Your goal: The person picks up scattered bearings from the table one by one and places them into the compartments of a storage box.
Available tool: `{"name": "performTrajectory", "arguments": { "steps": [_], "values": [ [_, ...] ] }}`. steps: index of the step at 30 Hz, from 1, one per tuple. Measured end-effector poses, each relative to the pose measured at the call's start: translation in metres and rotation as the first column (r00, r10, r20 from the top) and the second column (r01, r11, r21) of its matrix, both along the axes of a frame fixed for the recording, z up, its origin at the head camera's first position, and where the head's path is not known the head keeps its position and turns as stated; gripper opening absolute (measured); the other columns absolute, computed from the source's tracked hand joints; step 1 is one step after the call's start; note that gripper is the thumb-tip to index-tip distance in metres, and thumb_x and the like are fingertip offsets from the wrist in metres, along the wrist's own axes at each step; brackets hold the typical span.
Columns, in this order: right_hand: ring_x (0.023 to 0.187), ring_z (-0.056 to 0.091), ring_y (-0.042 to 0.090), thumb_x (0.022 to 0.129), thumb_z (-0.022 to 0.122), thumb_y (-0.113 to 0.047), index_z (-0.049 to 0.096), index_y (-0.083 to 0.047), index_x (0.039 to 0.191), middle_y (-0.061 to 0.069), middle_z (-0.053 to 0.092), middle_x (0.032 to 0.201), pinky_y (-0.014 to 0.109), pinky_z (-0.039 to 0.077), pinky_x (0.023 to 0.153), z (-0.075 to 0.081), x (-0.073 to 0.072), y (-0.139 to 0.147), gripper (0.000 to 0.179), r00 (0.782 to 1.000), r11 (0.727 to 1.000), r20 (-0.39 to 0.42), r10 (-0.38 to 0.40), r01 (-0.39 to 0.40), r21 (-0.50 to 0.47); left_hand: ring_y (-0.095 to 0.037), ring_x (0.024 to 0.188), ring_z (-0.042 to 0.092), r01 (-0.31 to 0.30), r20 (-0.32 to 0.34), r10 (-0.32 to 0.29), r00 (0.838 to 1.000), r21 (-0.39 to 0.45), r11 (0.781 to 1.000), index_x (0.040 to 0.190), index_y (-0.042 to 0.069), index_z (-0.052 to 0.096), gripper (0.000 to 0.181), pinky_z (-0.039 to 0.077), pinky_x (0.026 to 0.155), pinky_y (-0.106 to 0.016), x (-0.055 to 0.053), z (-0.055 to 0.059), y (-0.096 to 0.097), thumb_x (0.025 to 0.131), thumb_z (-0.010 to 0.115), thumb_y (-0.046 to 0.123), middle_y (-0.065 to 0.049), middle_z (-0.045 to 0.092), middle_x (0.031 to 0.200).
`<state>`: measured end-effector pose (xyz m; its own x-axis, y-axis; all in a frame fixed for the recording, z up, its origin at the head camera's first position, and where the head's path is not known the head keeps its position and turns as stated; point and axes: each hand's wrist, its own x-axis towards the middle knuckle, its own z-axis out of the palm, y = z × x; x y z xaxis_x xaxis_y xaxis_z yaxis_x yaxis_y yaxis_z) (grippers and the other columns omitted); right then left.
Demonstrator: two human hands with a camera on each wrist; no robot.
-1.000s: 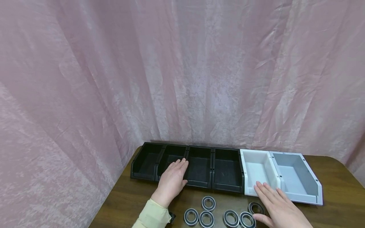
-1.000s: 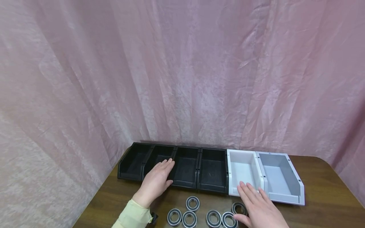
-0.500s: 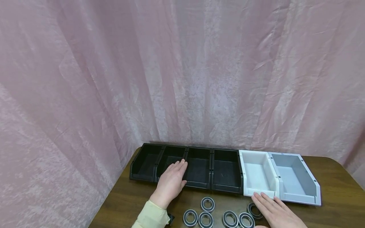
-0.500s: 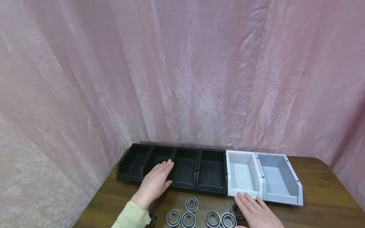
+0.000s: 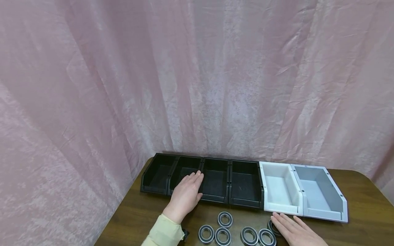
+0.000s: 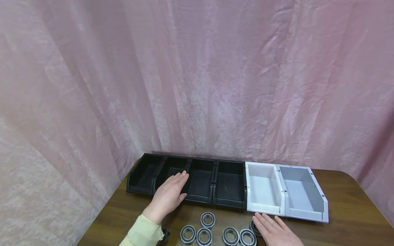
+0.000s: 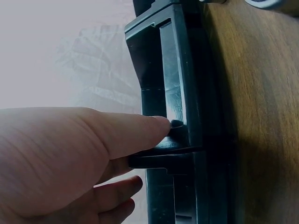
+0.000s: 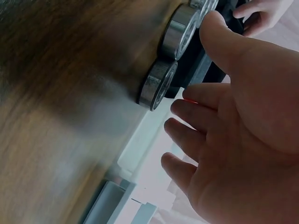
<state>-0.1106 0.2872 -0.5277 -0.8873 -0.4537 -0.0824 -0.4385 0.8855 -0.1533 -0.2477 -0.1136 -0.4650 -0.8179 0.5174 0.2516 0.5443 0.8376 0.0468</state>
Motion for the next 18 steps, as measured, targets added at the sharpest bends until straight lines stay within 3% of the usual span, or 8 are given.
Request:
{"name": "performTrajectory", "arguments": {
  "steps": [8,18],
  "values": [
    [0.149,0.052,0.041,0.099,0.063,-0.074,0.055,0.0,0.158,0.02,0.056,0.162,0.074,0.042,0.114,-0.0033,-0.0085,-0.0021,0.095,0.992,0.998,0.127,-0.013,0.02,-0.053,-0.034,0.148,0.057,0.0,-0.012,0.0,1.0,-0.001,1.0,0.154,0.002,0.063,0.068,0.044,0.123,-0.051,0.0001,0.0024,0.0018,0.094,0.091,0.019,-0.016,0.058,0.161],
    [0.148,0.053,0.042,0.1,0.064,-0.07,0.055,0.001,0.158,0.022,0.054,0.162,0.073,0.041,0.115,-0.0103,-0.0104,-0.0031,0.091,0.983,0.997,0.179,-0.025,0.038,-0.07,-0.034,0.148,0.057,-0.006,0.01,0.006,1.0,-0.001,1.0,0.155,0.002,0.062,0.068,0.044,0.124,-0.051,0.0012,0.0009,0.0001,0.095,0.09,0.02,-0.016,0.057,0.163]
  ]
}}
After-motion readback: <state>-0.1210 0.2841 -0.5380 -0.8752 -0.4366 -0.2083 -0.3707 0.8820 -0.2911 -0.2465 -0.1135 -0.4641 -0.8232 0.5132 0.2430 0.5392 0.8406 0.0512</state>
